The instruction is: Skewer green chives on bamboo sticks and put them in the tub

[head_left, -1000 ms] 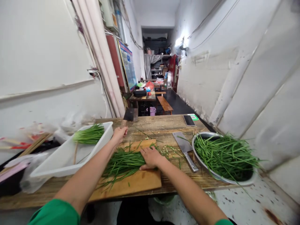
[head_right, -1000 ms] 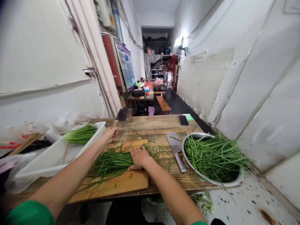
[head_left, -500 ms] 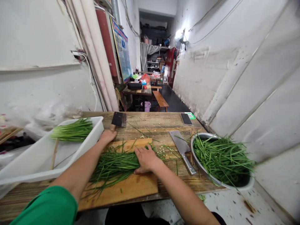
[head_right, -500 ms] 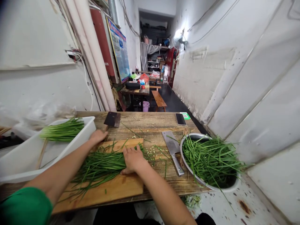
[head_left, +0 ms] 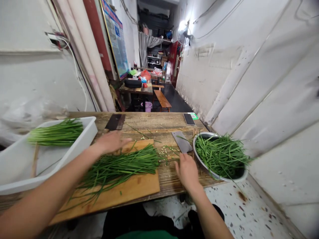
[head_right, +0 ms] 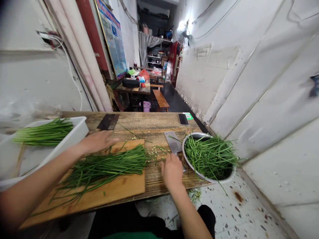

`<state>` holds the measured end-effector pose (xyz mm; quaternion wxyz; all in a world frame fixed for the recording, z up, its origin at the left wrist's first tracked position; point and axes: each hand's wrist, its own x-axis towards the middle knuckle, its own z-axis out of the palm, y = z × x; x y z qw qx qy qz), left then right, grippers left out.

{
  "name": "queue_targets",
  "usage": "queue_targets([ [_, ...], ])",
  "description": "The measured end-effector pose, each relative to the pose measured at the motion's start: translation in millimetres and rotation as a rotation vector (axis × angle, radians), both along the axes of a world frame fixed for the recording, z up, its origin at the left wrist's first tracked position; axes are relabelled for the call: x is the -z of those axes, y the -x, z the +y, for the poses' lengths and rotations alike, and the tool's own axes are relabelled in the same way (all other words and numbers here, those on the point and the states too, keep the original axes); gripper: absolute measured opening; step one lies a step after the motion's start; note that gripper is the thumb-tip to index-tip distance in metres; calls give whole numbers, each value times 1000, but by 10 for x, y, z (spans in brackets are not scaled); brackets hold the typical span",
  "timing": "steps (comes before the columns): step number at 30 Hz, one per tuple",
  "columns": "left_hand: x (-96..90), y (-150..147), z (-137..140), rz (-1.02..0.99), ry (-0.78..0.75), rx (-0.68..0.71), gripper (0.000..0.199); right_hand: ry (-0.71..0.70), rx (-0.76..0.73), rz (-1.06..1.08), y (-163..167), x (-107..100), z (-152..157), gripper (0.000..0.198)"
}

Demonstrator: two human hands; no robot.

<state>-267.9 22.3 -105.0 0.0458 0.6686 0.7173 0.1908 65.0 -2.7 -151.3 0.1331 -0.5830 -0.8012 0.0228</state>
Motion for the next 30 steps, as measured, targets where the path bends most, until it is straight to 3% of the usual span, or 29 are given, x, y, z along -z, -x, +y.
queue_targets([
  [2, 22, -379, -202, 120, 55, 193, 85, 46, 116, -123, -190, 175, 41, 28],
  [5, 238, -781, -418, 139, 128, 178, 98, 18, 171, -220, -286, 341, 98, 29],
  [9, 627, -889, -482, 104, 51, 113, 95, -13, 214, -270, -237, 364, 150, 35],
  [13, 829, -848, -501, 121, -116, 72, 84, -10, 197, -286, -195, 324, 229, 22],
  [17, 875, -850, -551, 141, -192, 90, 83, 60, 180, -184, -166, 258, 318, 22],
  [20, 870, -859, -573, 138, -215, 97, 85, 27, 145, -115, -38, 157, 355, 24],
  [24, 848, -858, -579, 98, -222, 106, 87, 30, 24, -113, 396, 24, 530, 27],
  [30, 819, -816, -561, 93, -210, 161, 97, 93, -4, -113, 1089, 33, 1149, 30],
])
